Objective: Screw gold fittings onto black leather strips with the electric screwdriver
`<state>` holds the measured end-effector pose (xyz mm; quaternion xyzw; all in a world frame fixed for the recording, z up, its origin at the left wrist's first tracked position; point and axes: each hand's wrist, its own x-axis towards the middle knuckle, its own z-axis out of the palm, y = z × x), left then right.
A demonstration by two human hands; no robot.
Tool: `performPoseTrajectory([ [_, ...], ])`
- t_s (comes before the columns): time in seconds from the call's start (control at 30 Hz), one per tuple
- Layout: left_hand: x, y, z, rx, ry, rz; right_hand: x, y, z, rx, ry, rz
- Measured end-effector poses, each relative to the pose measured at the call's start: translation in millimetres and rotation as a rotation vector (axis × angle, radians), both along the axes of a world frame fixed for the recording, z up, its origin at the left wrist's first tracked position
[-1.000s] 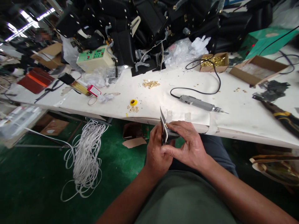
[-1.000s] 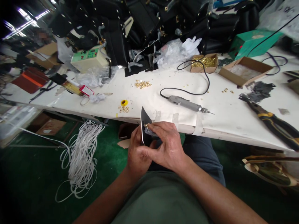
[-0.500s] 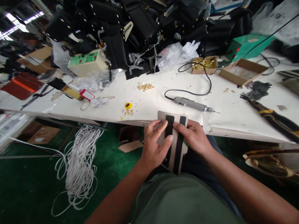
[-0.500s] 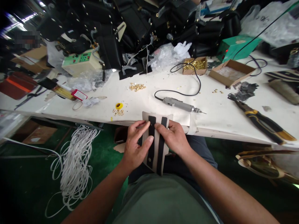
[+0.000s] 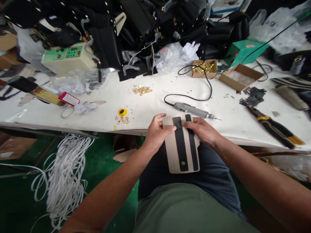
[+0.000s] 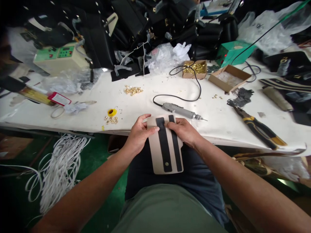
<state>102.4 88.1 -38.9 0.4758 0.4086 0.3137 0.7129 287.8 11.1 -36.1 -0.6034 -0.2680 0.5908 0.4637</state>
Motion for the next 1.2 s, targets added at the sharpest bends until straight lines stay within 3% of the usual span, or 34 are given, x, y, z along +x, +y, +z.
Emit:
performPoseTrajectory([
  [0.13, -3.2, 3.9, 8.9, -0.061, 0.010, -0.063, -0.7, -2.6, 8.3, -0.021, -0.020, 0.007],
  [0.3, -14.0, 2.6, 17.0, 0.044, 0.166, -0.167, -4.5, -9.4, 16.9, -0.033, -0.050, 0.072],
  [0.57, 2.3, 18.9, -2.9, 0.102, 0.312, -0.206, 9.3, 7.9, 0.0, -0.137, -0.132, 0.173],
  [0.93, 18.4, 42.9, -13.0, 0.202, 0.486, -0.339, 18.4, 38.1, 6.0, -0.204, -0.602, 0.383],
  [1.2, 24.3, 44.1, -15.4, 0.304, 0.596, -0.357, 16.7, 42.0, 4.4, -0.190, -0.712, 0.379],
])
